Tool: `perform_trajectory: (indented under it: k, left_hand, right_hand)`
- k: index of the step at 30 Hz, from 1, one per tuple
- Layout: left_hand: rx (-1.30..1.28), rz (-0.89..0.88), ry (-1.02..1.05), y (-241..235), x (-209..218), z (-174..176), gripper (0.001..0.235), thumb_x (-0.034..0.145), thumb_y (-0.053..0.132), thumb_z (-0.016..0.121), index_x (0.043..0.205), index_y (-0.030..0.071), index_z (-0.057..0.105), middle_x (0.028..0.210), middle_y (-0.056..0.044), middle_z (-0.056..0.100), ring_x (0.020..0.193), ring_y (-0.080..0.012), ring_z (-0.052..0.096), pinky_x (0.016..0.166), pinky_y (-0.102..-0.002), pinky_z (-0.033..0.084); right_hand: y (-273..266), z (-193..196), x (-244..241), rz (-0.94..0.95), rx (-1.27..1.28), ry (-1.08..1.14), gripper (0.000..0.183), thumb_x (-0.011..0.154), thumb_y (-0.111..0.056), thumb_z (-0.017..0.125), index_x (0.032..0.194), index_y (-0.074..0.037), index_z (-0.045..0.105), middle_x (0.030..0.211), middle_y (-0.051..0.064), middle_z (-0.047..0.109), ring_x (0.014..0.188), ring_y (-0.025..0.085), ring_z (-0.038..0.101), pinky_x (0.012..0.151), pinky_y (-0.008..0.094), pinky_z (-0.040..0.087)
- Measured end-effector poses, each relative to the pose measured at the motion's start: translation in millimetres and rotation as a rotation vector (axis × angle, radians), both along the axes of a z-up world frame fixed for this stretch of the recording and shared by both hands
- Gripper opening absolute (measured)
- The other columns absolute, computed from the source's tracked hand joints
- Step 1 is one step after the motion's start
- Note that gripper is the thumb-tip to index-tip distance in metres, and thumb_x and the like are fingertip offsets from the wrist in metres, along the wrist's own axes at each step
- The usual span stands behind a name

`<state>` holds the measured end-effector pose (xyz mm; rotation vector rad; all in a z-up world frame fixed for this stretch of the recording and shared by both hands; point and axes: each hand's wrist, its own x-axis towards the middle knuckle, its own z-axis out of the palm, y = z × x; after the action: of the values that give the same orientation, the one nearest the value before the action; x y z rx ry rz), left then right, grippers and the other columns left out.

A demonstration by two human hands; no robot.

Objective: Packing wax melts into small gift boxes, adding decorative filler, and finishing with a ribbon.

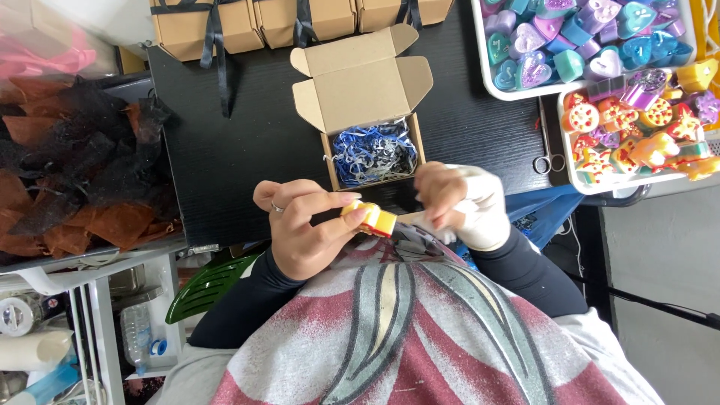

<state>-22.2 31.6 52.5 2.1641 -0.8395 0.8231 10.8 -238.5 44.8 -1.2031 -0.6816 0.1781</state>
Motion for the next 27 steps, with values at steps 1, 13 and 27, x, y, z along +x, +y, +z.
perform_trajectory:
  k: [1, 13, 27]
  left_hand:
    - [0.014, -0.002, 0.009, 3, -1, 0, 0.05, 0.081, 0.024, 0.101, 0.118, 0.028, 0.067, 0.12, 0.012, 0.06, 0.107, -0.0119, 0.055, 0.098, -0.04, 0.025]
    - [0.199, 0.377, 0.407, 55, -4, -1, 0.057, 0.077, 0.048, 0.093, 0.113, 0.013, 0.067, 0.112, 0.0, 0.071, 0.11, -0.0211, 0.062, 0.101, -0.045, 0.027]
    - [0.293, 0.422, 0.519, 53, 0, -33, 0.055, 0.076, 0.047, 0.09, 0.115, 0.013, 0.072, 0.125, -0.001, 0.066, 0.121, -0.0249, 0.058, 0.108, -0.053, 0.025]
  right_hand:
    - [-6, -2, -3, -0.064, 0.003, 0.051, 0.02, 0.091, -0.029, 0.081, 0.087, -0.012, 0.072, 0.074, -0.001, 0.063, 0.071, 0.014, 0.057, 0.088, 0.039, 0.048]
    - [-85, 42, -41, -0.818, -0.813, 0.371, 0.03, 0.097, -0.03, 0.076, 0.094, -0.002, 0.067, 0.064, 0.0, 0.056, 0.048, 0.005, 0.05, 0.044, 0.022, 0.036]
    - [-138, 17, -24, -1.186, -1.486, 0.0, 0.042, 0.102, -0.041, 0.085, 0.117, -0.007, 0.066, 0.055, 0.004, 0.057, 0.057, 0.023, 0.064, 0.059, 0.036, 0.049]
